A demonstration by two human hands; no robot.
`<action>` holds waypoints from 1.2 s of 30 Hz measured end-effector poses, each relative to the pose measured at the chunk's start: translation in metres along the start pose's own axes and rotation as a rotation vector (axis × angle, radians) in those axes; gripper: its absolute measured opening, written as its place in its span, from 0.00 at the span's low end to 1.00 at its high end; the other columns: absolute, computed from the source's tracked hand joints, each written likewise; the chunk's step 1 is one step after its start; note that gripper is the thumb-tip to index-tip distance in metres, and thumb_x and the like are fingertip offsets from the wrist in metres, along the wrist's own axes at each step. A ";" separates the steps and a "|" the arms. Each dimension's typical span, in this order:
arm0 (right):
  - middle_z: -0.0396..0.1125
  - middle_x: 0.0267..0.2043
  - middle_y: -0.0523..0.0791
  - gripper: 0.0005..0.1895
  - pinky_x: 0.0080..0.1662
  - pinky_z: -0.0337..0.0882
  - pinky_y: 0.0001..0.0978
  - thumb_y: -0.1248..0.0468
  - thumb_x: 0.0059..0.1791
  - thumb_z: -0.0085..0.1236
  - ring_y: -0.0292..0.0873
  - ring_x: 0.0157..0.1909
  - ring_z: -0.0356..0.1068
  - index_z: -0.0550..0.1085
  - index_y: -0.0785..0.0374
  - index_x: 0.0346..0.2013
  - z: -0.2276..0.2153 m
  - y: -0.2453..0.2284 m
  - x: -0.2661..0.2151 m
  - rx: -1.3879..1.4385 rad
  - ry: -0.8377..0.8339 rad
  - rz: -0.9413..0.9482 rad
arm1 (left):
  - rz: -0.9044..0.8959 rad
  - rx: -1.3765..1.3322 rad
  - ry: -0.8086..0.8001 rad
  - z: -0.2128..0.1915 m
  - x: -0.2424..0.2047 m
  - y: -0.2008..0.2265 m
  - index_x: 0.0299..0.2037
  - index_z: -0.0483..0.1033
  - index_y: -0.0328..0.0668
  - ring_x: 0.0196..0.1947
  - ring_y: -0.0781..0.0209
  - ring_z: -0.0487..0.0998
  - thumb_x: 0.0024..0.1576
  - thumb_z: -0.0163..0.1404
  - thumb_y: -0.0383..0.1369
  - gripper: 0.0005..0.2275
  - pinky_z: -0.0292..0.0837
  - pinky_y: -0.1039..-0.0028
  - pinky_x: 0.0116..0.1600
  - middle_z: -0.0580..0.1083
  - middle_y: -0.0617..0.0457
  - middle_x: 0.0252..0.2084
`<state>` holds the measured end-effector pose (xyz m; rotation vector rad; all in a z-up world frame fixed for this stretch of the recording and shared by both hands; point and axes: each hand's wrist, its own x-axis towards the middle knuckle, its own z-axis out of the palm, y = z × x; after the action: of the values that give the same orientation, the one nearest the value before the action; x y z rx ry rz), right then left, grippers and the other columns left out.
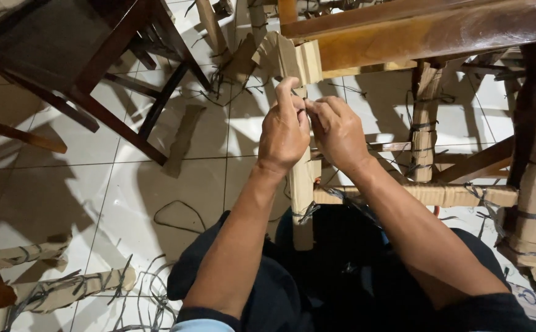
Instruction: The person sits on the floor and wraps a cardboard strip around a wooden chair leg, then secures it by twisting metal wire with their hands. They repeat this process at multiple points along the leg.
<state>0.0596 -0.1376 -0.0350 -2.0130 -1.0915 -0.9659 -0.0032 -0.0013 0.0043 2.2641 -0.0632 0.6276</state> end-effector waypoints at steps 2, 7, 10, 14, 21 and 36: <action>0.68 0.35 0.47 0.07 0.41 0.74 0.38 0.74 0.51 0.60 0.51 0.37 0.73 0.79 0.63 0.42 -0.002 -0.001 0.002 0.009 0.002 0.011 | 0.019 0.030 0.012 0.007 -0.001 -0.005 0.66 0.50 0.45 0.47 0.39 0.80 0.58 0.45 0.21 0.27 0.75 0.50 0.54 0.77 0.45 0.43; 0.69 0.34 0.45 0.06 0.41 0.73 0.38 0.74 0.53 0.58 0.51 0.38 0.73 0.78 0.61 0.41 -0.009 -0.004 0.009 0.092 -0.010 0.059 | 0.066 0.088 0.051 0.011 -0.001 -0.012 0.67 0.50 0.43 0.48 0.38 0.80 0.59 0.45 0.21 0.26 0.76 0.50 0.52 0.77 0.42 0.44; 0.69 0.33 0.47 0.05 0.40 0.73 0.41 0.74 0.53 0.57 0.56 0.38 0.72 0.77 0.62 0.40 -0.013 -0.004 0.017 0.198 -0.058 0.089 | 0.084 0.138 0.072 0.013 0.001 -0.016 0.68 0.51 0.43 0.48 0.38 0.80 0.60 0.46 0.22 0.26 0.76 0.50 0.53 0.77 0.41 0.45; 0.69 0.27 0.47 0.05 0.39 0.73 0.36 0.73 0.52 0.59 0.47 0.30 0.72 0.74 0.63 0.33 -0.023 -0.010 0.028 0.507 -0.256 0.410 | 0.098 0.118 0.055 0.012 0.004 -0.022 0.67 0.54 0.44 0.47 0.40 0.80 0.60 0.45 0.23 0.24 0.77 0.51 0.53 0.76 0.42 0.44; 0.67 0.25 0.45 0.05 0.36 0.70 0.28 0.69 0.55 0.55 0.38 0.27 0.68 0.74 0.67 0.35 -0.034 -0.010 0.035 0.808 -0.382 0.715 | 0.415 0.122 0.152 0.016 0.012 -0.049 0.41 0.72 0.48 0.39 0.52 0.77 0.56 0.48 0.24 0.07 0.75 0.66 0.45 0.69 0.56 0.36; 0.68 0.23 0.48 0.07 0.32 0.71 0.27 0.67 0.54 0.60 0.38 0.23 0.69 0.76 0.71 0.40 -0.031 -0.007 0.033 0.851 -0.297 0.726 | 0.440 0.499 0.269 0.010 0.003 -0.040 0.36 0.72 0.52 0.35 0.57 0.75 0.61 0.51 0.40 0.06 0.68 0.67 0.43 0.68 0.58 0.32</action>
<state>0.0571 -0.1456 0.0098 -1.6076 -0.6329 0.1761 0.0126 0.0201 -0.0270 2.6357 -0.3087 1.2953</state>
